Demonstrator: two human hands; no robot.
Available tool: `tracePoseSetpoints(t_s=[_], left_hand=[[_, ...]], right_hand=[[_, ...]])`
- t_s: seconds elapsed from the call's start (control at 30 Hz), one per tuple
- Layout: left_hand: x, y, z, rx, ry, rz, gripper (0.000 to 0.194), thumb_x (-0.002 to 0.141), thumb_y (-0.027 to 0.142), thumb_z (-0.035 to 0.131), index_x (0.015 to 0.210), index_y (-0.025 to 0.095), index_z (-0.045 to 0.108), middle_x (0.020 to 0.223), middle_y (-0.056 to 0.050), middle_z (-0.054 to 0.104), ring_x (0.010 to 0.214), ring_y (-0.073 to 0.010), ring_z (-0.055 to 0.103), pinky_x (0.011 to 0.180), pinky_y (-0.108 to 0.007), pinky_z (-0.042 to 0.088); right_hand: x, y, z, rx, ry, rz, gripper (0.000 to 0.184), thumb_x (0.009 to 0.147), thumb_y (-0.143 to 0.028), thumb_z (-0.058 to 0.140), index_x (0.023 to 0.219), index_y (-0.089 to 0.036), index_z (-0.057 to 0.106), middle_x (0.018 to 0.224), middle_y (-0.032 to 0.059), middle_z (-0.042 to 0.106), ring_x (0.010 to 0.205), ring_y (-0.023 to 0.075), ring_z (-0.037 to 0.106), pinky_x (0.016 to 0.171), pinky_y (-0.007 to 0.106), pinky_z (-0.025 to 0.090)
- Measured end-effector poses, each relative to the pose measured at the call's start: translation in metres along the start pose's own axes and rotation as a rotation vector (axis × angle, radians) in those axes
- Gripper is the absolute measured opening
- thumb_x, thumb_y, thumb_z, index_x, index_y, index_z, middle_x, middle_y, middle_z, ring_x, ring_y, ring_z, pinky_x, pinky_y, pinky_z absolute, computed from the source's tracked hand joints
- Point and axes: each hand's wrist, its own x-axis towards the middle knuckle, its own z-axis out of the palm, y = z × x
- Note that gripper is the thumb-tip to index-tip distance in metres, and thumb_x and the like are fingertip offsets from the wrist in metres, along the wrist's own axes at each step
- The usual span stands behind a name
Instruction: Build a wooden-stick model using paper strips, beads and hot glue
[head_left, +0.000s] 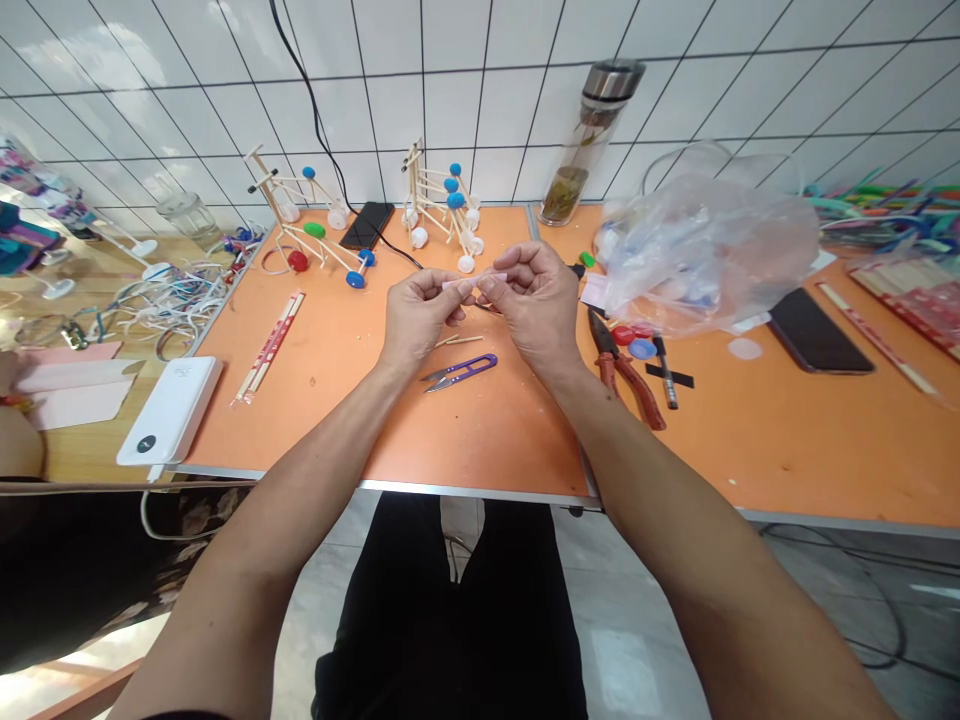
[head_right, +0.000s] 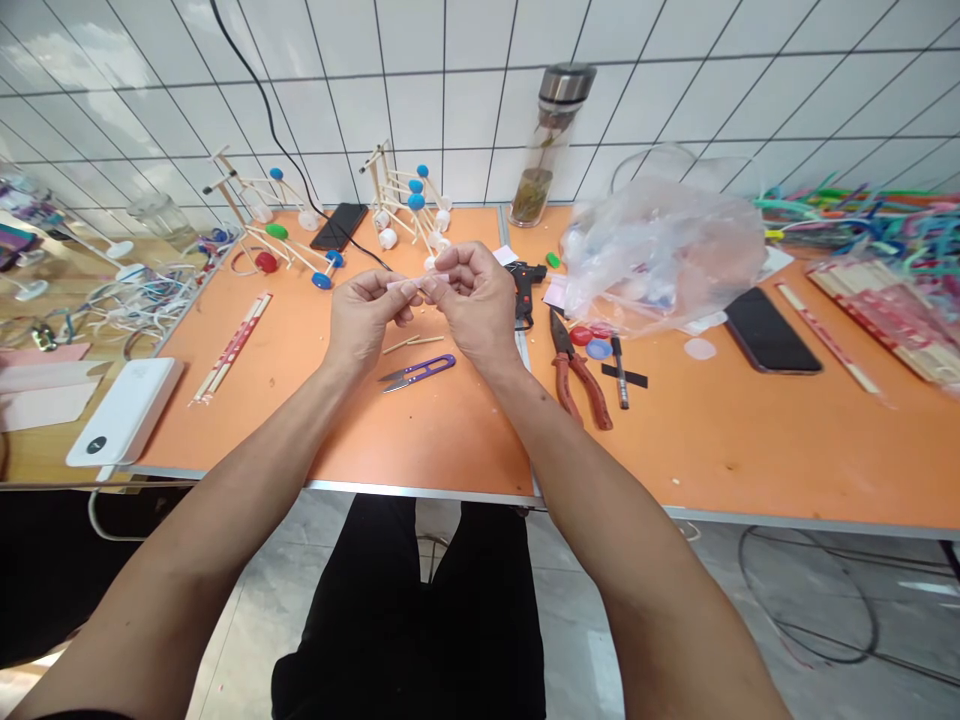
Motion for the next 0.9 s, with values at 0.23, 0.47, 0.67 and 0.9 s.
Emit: tracePoseSetpoints(t_s=[0.23, 0.47, 0.67, 0.9], left_hand=[[-0.001, 0.008, 0.000, 0.001, -0.027, -0.042, 0.035, 0.092, 0.044, 0.104, 0.089, 0.018, 0.081, 0.079, -0.003, 0.085, 0.058, -0.0084, 0.068, 0.057, -0.020, 0.055], [0.000, 0.011, -0.004, 0.010, -0.097, -0.067, 0.039, 0.091, 0.049, 0.104, 0.091, 0.019, 0.080, 0.086, -0.005, 0.088, 0.062, -0.0094, 0.071, 0.059, -0.021, 0.057], [0.000, 0.015, -0.003, 0.083, -0.114, -0.073, 0.050, 0.078, 0.053, 0.112, 0.083, 0.018, 0.077, 0.079, -0.003, 0.083, 0.060, -0.0086, 0.068, 0.056, -0.020, 0.052], [0.001, 0.013, -0.005, 0.116, -0.095, -0.071, 0.048, 0.082, 0.050, 0.111, 0.081, 0.018, 0.075, 0.074, -0.003, 0.081, 0.059, -0.0089, 0.066, 0.058, -0.021, 0.053]], right_hand=[[0.002, 0.008, -0.004, -0.005, -0.011, -0.069, 0.048, 0.093, -0.055, 0.102, 0.106, -0.030, 0.062, 0.091, -0.0045, 0.075, 0.080, 0.0156, 0.077, 0.076, 0.030, 0.069], [0.003, 0.005, -0.008, -0.012, -0.003, -0.058, 0.046, 0.091, -0.050, 0.103, 0.105, -0.030, 0.063, 0.089, -0.0049, 0.075, 0.077, 0.0156, 0.075, 0.073, 0.030, 0.068], [-0.001, 0.003, -0.004, 0.022, -0.039, -0.024, 0.043, 0.091, -0.047, 0.101, 0.105, -0.029, 0.064, 0.086, -0.0041, 0.076, 0.079, 0.0180, 0.080, 0.079, 0.033, 0.070], [-0.001, 0.001, -0.003, -0.016, -0.064, -0.006, 0.045, 0.092, -0.052, 0.102, 0.104, -0.029, 0.065, 0.085, -0.0044, 0.076, 0.078, 0.0176, 0.080, 0.076, 0.032, 0.069]])
